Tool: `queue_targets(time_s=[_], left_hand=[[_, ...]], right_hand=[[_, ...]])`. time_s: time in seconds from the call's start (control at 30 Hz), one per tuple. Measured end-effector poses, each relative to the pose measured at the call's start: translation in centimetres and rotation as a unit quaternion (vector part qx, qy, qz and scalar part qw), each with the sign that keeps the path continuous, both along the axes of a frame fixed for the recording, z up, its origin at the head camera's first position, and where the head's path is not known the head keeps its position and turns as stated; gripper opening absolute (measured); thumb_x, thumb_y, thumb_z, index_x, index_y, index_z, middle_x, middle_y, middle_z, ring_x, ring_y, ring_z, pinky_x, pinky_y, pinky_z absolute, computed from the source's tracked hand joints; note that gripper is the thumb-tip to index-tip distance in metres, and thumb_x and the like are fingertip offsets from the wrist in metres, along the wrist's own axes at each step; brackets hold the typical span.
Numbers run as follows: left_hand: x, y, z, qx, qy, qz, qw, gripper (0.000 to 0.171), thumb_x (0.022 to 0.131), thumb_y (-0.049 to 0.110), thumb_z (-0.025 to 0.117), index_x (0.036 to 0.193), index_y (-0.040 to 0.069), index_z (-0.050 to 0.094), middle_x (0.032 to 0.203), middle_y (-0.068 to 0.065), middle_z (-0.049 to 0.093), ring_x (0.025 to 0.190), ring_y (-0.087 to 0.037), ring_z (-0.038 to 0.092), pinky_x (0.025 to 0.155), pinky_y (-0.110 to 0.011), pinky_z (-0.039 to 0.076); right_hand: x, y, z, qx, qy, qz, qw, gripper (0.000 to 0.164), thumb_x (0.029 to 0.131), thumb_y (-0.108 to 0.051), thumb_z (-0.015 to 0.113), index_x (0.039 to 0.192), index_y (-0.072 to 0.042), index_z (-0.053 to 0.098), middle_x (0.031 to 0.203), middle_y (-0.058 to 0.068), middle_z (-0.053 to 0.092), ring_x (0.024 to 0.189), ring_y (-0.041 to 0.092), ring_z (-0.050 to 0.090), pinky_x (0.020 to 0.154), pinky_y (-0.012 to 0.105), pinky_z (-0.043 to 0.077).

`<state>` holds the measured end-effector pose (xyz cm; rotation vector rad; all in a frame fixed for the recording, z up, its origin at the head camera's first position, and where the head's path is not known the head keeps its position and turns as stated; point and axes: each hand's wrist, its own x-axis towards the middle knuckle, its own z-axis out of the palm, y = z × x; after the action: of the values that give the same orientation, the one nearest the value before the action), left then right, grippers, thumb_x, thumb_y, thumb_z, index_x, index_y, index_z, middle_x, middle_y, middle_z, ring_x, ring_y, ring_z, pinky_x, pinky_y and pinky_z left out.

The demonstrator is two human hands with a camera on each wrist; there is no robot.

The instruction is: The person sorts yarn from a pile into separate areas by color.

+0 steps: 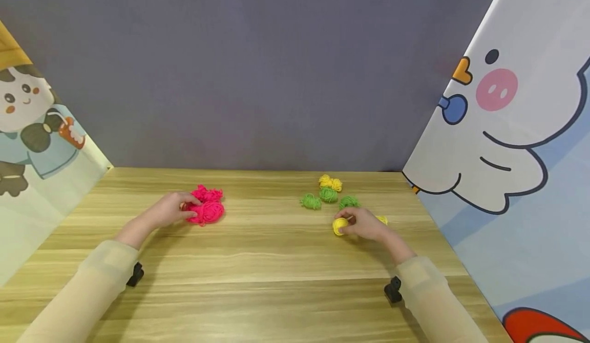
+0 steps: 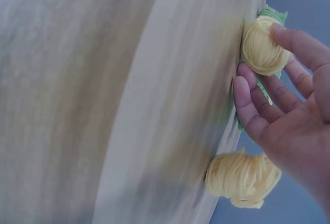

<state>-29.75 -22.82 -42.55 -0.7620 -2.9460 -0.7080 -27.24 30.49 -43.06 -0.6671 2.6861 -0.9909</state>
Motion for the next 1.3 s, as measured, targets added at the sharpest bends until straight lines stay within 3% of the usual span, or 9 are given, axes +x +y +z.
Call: queue_targets(time_s=[0.27,0.5,0.93,1.3], left_hand=[[0.1,-0.1,-0.1,-0.006,0.010,-0.002,0.9999,0.022,0.081,0.011,0.073,0.101,0.003,0.070,0.112,-0.021,0.065,0.107,-0.040,0.058,0.089,-0.051,0.048],[0.1,0.0,-0.3,-0.005,0.005,-0.006,1.0000,0.022,0.082,0.012,0.073,0.102,0.002,0.070,0.107,-0.018,0.067,0.100,-0.036,0.061,0.082,-0.046,0.051],[0.0,-0.1,0.2,-0.014,-0.008,-0.002,0.9999,0.023,0.083,0.010,0.071,0.103,0.001,0.070,0.107,-0.017,0.067,0.102,-0.036,0.061,0.084,-0.046,0.051],[0.1,0.2,0.3,-0.031,0.006,-0.013,0.9994,0.022,0.082,0.010,0.072,0.102,0.001,0.071,0.103,-0.016,0.069,0.100,-0.036,0.062,0.085,-0.047,0.051]], right_hand=[[-0.2,-0.2,-0.1,0.004,0.000,0.005,1.000,0.034,0.083,-0.018,0.072,0.112,-0.004,0.062,0.112,0.016,0.062,0.095,0.027,0.062,0.080,0.036,0.052],[0.2,-0.4,0.3,0.029,0.024,0.000,0.999,0.030,0.082,-0.015,0.072,0.109,-0.006,0.063,0.110,0.015,0.063,0.092,0.025,0.062,0.074,0.031,0.052],[1.0,-1.9,2.7,0.036,0.048,0.011,0.998,0.034,0.082,-0.015,0.071,0.113,-0.003,0.062,0.103,0.008,0.065,0.089,0.021,0.061,0.065,0.025,0.051],[1.8,-3.3,4.2,0.005,0.054,0.016,0.998,0.030,0.083,-0.013,0.071,0.111,-0.008,0.063,0.103,0.006,0.064,0.089,0.019,0.062,0.070,0.028,0.054]])
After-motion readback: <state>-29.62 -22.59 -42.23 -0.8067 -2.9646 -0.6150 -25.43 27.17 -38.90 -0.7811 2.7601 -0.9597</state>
